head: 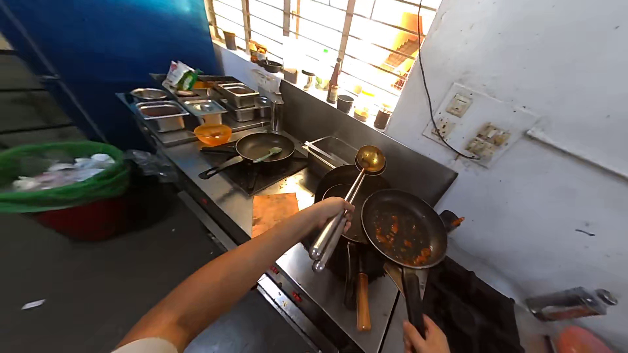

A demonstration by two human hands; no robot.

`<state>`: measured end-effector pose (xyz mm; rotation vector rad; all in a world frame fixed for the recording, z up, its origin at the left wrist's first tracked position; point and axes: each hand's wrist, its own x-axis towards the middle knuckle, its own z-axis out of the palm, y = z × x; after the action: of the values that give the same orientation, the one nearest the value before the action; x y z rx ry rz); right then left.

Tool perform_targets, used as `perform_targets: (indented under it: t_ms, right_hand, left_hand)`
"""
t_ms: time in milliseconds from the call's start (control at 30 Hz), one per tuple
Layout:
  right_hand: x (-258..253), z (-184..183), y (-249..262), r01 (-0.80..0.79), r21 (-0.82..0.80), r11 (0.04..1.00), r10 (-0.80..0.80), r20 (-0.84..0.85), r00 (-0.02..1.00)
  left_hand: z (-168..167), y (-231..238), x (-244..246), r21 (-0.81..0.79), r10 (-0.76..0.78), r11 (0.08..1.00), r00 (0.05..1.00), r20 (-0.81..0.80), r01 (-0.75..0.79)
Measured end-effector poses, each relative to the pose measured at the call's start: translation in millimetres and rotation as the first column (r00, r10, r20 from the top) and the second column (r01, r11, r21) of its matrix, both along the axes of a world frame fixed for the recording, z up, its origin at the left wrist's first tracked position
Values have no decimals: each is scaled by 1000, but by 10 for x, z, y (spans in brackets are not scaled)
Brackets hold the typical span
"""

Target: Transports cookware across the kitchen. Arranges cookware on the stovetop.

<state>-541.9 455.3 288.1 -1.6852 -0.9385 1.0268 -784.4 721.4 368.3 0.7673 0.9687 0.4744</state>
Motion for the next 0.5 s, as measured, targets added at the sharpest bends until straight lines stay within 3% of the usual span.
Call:
perform_targets:
  t_ms: [133, 300, 400, 500]
  right_hand:
    - [-184, -85, 520, -69, -75, 995, 68, -6, 998]
    - [-408, -269, 1027, -101, -13, 995, 93, -284, 954]
    - [-445, -302, 1096, -127, -4, 992, 114, -410, 905]
    - [-448, -315, 1011, -133, -15, 991, 113, -432, 895]
  left_hand:
    - [-83, -146, 30, -1, 2, 1000, 1000, -10, -2]
    - [-507, -359, 294, -78, -14, 997, 999, -45, 11]
    - [-629, -420, 467, -107, 4, 994, 999, -34, -7]
    - [-713, -361, 612, 6, -40, 999, 993, -109, 41]
